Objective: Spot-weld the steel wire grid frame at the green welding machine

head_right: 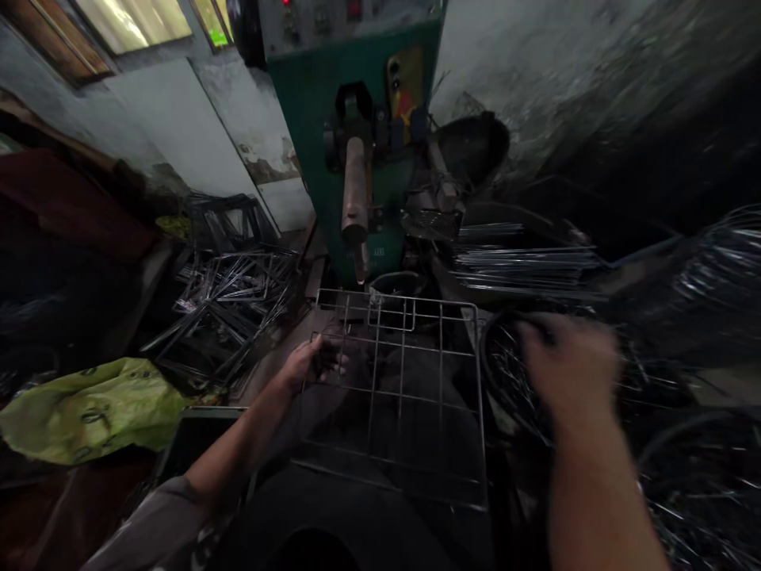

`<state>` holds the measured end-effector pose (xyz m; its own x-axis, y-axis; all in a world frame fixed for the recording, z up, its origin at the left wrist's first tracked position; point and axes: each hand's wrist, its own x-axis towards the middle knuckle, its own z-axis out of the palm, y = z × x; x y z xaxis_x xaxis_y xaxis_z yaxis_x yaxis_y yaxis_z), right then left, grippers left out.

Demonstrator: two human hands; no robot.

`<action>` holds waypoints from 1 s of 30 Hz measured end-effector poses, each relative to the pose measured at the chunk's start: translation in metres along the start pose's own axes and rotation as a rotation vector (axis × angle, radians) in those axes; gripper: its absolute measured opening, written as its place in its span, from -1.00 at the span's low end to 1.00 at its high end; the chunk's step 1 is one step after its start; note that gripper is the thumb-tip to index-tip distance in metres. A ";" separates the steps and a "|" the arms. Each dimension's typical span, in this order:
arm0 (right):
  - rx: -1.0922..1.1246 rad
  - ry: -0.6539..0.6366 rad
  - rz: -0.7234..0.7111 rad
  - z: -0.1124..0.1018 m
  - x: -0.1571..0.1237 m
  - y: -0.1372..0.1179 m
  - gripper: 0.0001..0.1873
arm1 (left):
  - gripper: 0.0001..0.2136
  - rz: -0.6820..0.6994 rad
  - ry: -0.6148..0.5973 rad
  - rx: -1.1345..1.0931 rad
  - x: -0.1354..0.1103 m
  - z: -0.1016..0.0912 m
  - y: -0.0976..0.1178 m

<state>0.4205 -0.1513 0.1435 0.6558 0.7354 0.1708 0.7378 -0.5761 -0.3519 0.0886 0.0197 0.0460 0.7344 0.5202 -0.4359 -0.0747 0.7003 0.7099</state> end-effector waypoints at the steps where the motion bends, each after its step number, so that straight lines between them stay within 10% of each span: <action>1: -0.020 0.016 -0.103 0.005 0.005 -0.020 -0.61 | -0.54 0.003 -0.017 -0.001 0.001 0.002 -0.001; 8: -0.180 0.107 -0.651 0.071 0.020 -0.122 -0.79 | -0.52 0.062 -0.027 0.002 -0.006 -0.002 -0.006; 30: -0.139 0.123 -0.818 0.097 0.021 -0.115 -0.78 | -0.52 0.064 -0.047 -0.066 -0.008 -0.004 -0.014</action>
<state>0.3335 -0.0353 0.0987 -0.0881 0.9011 0.4246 0.9961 0.0776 0.0419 0.0812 0.0074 0.0369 0.7571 0.5430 -0.3632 -0.1658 0.6975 0.6971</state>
